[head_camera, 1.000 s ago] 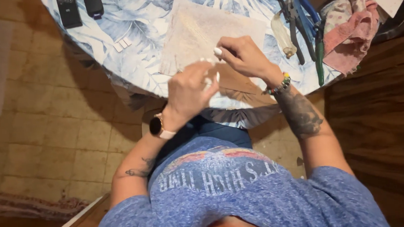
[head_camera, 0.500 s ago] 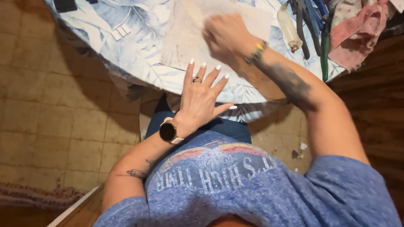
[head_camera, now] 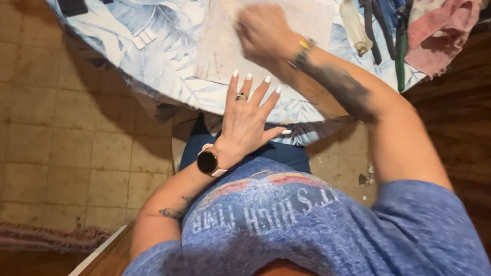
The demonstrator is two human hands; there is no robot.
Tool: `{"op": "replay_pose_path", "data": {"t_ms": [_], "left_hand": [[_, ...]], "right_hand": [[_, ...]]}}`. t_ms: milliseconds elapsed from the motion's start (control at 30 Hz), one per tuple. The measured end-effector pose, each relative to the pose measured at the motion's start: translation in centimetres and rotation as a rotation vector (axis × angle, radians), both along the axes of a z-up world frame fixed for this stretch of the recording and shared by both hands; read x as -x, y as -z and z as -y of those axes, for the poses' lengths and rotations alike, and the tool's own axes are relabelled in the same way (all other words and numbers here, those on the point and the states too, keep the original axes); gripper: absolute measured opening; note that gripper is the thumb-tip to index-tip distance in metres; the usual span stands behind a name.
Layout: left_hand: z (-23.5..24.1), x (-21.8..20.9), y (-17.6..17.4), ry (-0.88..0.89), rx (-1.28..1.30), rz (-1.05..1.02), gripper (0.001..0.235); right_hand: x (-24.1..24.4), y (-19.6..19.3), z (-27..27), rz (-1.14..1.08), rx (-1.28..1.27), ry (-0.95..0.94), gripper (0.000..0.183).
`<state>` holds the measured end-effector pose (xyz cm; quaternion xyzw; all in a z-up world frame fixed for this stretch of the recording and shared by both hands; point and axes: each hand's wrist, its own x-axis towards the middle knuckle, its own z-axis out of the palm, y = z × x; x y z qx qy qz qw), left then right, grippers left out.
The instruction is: Applying small white rectangular pieces to a surface and smoothing them down as part of a craft project
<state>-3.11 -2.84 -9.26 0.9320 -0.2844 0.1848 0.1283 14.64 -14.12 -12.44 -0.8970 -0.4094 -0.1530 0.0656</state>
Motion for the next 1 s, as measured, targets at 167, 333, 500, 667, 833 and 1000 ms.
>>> {"op": "replay_pose_path", "data": {"t_ms": [167, 333, 500, 667, 833, 1000], "left_hand": [[-0.1, 0.1, -0.4, -0.001, 0.01, -0.044, 0.071], [-0.1, 0.2, -0.3, -0.005, -0.013, -0.044, 0.071], [0.7, 0.0, 0.3, -0.004, 0.212, -0.099, 0.055], [0.3, -0.3, -2.7, 0.008, 0.606, -0.068, 0.048], [0.3, -0.6, -3.4, 0.084, 0.92, -0.213, 0.04], [0.9, -0.7, -3.4, 0.047, 1.064, -0.309, 0.034]], "right_hand": [[-0.6, -0.5, -0.3, -0.005, 0.064, 0.006, 0.022], [9.5, -4.5, 7.4, -0.344, 0.213, 0.092, 0.022], [12.3, -4.1, 10.4, -0.284, -0.068, 0.113, 0.009], [13.3, -6.7, 6.0, -0.52, -0.677, 0.068, 0.02], [14.0, -6.9, 3.9, -0.587, -0.872, 0.042, 0.024], [14.3, -7.3, 3.2, -0.631, -0.954, 0.055, 0.025]]}}
